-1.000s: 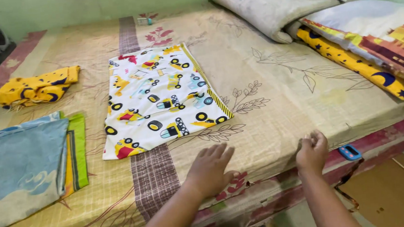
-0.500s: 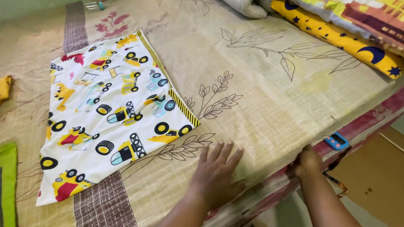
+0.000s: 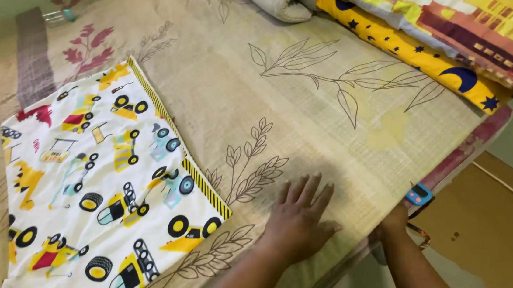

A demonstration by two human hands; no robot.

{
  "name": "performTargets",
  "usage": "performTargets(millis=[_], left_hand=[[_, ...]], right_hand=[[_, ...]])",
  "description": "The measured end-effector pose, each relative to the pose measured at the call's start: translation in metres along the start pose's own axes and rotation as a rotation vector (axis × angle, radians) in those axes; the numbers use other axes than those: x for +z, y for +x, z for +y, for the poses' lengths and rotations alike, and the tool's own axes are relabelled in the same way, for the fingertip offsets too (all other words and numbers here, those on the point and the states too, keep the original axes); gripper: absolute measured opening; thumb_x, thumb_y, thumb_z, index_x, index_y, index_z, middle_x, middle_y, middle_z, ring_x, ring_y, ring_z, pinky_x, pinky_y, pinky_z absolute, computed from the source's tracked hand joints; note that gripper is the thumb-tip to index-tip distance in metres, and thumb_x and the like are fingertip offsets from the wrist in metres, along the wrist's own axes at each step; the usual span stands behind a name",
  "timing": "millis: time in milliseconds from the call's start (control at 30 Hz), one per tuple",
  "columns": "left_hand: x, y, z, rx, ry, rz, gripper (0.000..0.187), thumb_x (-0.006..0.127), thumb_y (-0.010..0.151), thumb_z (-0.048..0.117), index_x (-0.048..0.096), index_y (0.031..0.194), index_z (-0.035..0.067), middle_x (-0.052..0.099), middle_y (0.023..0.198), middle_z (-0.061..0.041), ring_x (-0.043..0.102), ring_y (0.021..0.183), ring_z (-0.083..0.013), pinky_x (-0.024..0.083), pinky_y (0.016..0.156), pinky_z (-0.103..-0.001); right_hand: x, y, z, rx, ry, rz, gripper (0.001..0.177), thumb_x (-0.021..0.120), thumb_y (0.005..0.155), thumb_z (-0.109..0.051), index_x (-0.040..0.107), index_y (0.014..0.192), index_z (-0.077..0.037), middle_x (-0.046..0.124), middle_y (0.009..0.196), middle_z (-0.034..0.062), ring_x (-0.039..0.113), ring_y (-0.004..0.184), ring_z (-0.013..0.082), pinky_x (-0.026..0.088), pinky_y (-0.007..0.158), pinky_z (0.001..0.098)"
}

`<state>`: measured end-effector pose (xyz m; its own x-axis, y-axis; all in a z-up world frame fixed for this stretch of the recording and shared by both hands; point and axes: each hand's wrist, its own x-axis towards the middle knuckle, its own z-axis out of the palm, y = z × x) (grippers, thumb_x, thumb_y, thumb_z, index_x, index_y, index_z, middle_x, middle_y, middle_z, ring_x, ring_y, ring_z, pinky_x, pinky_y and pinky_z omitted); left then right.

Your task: Fold a pillowcase and insert a pillow into it.

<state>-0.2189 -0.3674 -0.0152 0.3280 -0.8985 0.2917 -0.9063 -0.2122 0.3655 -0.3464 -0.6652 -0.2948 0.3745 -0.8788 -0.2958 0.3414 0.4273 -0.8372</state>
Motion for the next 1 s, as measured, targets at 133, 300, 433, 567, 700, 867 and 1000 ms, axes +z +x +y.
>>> performTargets(millis=[133, 300, 433, 567, 700, 867, 1000], left_hand=[[0.006, 0.022, -0.011, -0.015, 0.023, -0.127, 0.082, 0.060, 0.091, 0.056, 0.040, 0.154, 0.008, 0.030, 0.163, -0.022, 0.023, 0.151, -0.0407, 0.011, 0.120, -0.060], [0.012, 0.022, -0.012, -0.052, 0.038, -0.183, 0.081, 0.053, 0.095, 0.058, 0.036, 0.156, 0.007, 0.028, 0.163, -0.023, 0.019, 0.152, -0.0411, 0.007, 0.121, -0.061], [0.000, 0.025, -0.010, -0.074, 0.012, -0.233, 0.083, 0.055, 0.092, 0.056, 0.037, 0.156, 0.007, 0.028, 0.164, -0.022, 0.019, 0.153, -0.0394, 0.005, 0.122, -0.060], [-0.019, 0.023, -0.017, -0.064, -0.115, -0.284, 0.081, 0.062, 0.087, 0.053, 0.044, 0.150, 0.005, 0.032, 0.162, -0.022, 0.023, 0.151, -0.0381, 0.009, 0.121, -0.057], [-0.051, -0.011, -0.052, -0.079, -0.296, -0.219, 0.073, 0.065, 0.090, 0.046, 0.050, 0.147, 0.003, 0.042, 0.159, -0.021, 0.034, 0.151, -0.0368, 0.022, 0.122, -0.051], [-0.124, -0.089, -0.119, -0.276, -0.164, 0.081, 0.061, 0.068, 0.089, 0.028, 0.054, 0.144, 0.003, 0.051, 0.153, -0.019, 0.044, 0.145, -0.0366, 0.036, 0.118, -0.044], [-0.160, -0.166, -0.167, -0.461, -0.010, 0.200, 0.065, 0.072, 0.090, 0.032, 0.052, 0.144, 0.003, 0.046, 0.152, -0.023, 0.039, 0.142, -0.0409, 0.032, 0.116, -0.048]], right_hand=[[-0.003, 0.002, -0.015, -0.057, 0.142, -0.004, 0.038, 0.047, 0.104, -0.017, 0.058, 0.136, 0.000, 0.069, 0.130, 0.0137, 0.068, 0.109, 0.0290, 0.057, 0.090, 0.0409], [0.077, -0.020, -0.136, -0.490, -0.344, 0.547, 0.028, 0.059, 0.109, -0.015, 0.051, 0.123, 0.008, 0.059, 0.129, 0.0230, 0.062, 0.113, 0.0282, 0.051, 0.100, 0.0463], [0.185, -0.071, -0.218, -0.870, -0.904, 0.046, 0.043, 0.056, 0.101, -0.022, 0.049, 0.140, -0.005, 0.047, 0.143, 0.0187, 0.051, 0.130, 0.0317, 0.042, 0.112, 0.0462], [0.204, -0.061, -0.184, -0.903, -1.691, -0.429, 0.061, 0.055, 0.095, -0.042, 0.045, 0.149, -0.016, 0.038, 0.158, 0.0166, 0.032, 0.149, 0.0385, 0.026, 0.121, 0.0538], [0.236, -0.065, -0.199, -0.425, -2.089, -0.289, 0.068, 0.049, 0.092, -0.050, 0.035, 0.156, -0.031, 0.019, 0.171, 0.0002, 0.021, 0.155, 0.0291, 0.014, 0.115, 0.0720], [0.313, -0.095, -0.190, -0.491, -2.023, -0.203, 0.061, 0.057, 0.092, -0.052, 0.058, 0.145, -0.021, 0.035, 0.165, 0.0108, 0.029, 0.154, 0.0337, 0.022, 0.117, 0.0674], [0.384, -0.156, -0.103, -0.899, -1.722, -0.561, 0.069, 0.058, 0.093, -0.050, 0.056, 0.146, -0.005, 0.047, 0.155, 0.0216, 0.042, 0.146, 0.0362, 0.036, 0.117, 0.0487]])
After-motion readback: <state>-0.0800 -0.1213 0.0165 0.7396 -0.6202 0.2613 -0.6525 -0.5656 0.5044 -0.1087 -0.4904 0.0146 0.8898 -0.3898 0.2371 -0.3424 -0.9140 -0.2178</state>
